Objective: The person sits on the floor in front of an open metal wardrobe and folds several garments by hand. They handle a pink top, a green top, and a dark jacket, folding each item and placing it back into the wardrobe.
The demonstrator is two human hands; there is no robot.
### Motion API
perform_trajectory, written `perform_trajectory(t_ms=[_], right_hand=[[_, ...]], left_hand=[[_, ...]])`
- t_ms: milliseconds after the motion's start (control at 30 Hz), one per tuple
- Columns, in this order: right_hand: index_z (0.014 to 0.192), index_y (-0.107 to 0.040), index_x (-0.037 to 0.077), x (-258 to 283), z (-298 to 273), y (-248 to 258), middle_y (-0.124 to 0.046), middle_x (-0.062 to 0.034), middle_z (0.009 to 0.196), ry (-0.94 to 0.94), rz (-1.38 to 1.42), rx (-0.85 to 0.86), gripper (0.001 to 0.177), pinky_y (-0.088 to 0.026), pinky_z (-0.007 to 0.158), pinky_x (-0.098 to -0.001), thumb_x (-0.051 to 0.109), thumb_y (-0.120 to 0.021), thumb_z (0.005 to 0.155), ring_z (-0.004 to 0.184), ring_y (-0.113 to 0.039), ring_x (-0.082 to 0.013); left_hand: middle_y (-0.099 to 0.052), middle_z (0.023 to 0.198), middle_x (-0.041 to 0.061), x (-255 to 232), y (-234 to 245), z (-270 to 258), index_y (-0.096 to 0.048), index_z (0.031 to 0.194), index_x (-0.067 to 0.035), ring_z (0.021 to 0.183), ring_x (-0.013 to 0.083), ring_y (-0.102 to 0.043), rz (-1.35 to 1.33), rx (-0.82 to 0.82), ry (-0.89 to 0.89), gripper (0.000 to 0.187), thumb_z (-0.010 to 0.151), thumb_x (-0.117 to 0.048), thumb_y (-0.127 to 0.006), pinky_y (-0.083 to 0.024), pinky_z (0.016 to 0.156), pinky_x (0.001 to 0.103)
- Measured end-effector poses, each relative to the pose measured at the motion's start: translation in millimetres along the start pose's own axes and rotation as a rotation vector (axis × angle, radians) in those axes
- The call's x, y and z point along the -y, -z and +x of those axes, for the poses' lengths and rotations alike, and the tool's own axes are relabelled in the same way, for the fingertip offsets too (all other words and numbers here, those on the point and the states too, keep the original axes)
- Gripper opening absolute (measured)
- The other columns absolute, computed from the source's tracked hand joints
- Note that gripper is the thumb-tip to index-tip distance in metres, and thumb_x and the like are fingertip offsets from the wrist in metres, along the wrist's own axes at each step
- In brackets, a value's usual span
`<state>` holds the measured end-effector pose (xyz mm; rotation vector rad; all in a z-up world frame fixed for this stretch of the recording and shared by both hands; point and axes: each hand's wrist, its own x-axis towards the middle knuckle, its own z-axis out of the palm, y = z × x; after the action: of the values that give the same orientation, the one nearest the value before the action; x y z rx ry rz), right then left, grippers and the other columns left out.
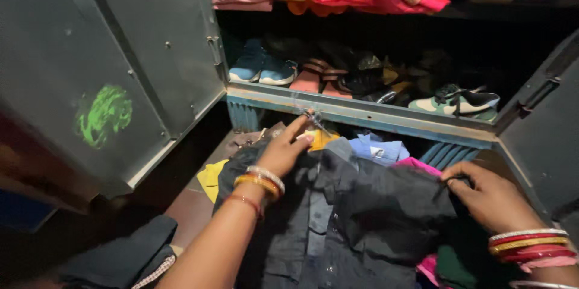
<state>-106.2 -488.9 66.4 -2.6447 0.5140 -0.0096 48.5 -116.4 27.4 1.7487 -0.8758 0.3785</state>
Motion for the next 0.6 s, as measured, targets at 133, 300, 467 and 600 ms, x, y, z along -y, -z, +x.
perform_trajectory(t_ms=[133, 300, 467, 600], right_hand=[[0.102, -0.072, 0.01, -10.6, 0.6, 0.3, -0.069, -0.0067, 0.085, 0.007, 0.143, -0.059, 0.019, -0.054, 0.077, -0.0344, 0.02, -0.078, 0.086, 0.079, -0.069, -0.0198], [0.092, -0.07, 0.005, -12.3, 5.4, -25.0, -0.069, -0.0091, 0.08, 0.077, 0.195, 0.015, 0.025, -0.055, 0.074, -0.0348, 0.021, -0.086, 0.081, 0.076, -0.066, -0.0201], [0.105, -0.065, 0.007, -3.6, 14.8, -49.5, -0.069, -0.0041, 0.088, 0.159, 0.23, -0.06, 0.025, -0.054, 0.076, -0.0307, 0.007, -0.077, 0.082, 0.08, -0.065, -0.0159], [0.119, -0.061, 0.012, 7.3, 27.2, -60.9, -0.066, -0.006, 0.101, 0.277, 0.715, 0.189, 0.045, -0.051, 0.081, -0.0316, -0.011, -0.062, 0.08, 0.091, -0.063, -0.0162]], left_hand=[[-0.082, 0.104, 0.014, 0.2, -1.5, 9.9, -0.078, 0.108, -0.01, 0.097, 0.0233, -0.078, 0.14, 0.086, 0.565, 0.03, 0.098, -0.033, -0.062, -0.058, 0.089, 0.035], [-0.075, 0.113, 0.012, 57.2, 12.6, -22.8, -0.079, 0.107, -0.012, 0.11, 0.0311, -0.067, 0.651, -0.272, 0.331, 0.032, 0.079, -0.028, -0.075, -0.051, 0.092, 0.044], [-0.059, 0.144, 0.02, 137.2, 41.2, -82.8, -0.058, 0.145, -0.008, 0.118, 0.0479, -0.059, 0.919, -0.385, 0.745, 0.102, 0.066, -0.058, -0.098, -0.047, 0.09, 0.055], [-0.073, 0.111, 0.018, 151.8, 72.7, -119.3, -0.067, 0.124, -0.008, 0.109, 0.0343, -0.071, 0.518, -0.21, 0.853, 0.063, 0.073, -0.039, -0.085, -0.053, 0.097, 0.04]])
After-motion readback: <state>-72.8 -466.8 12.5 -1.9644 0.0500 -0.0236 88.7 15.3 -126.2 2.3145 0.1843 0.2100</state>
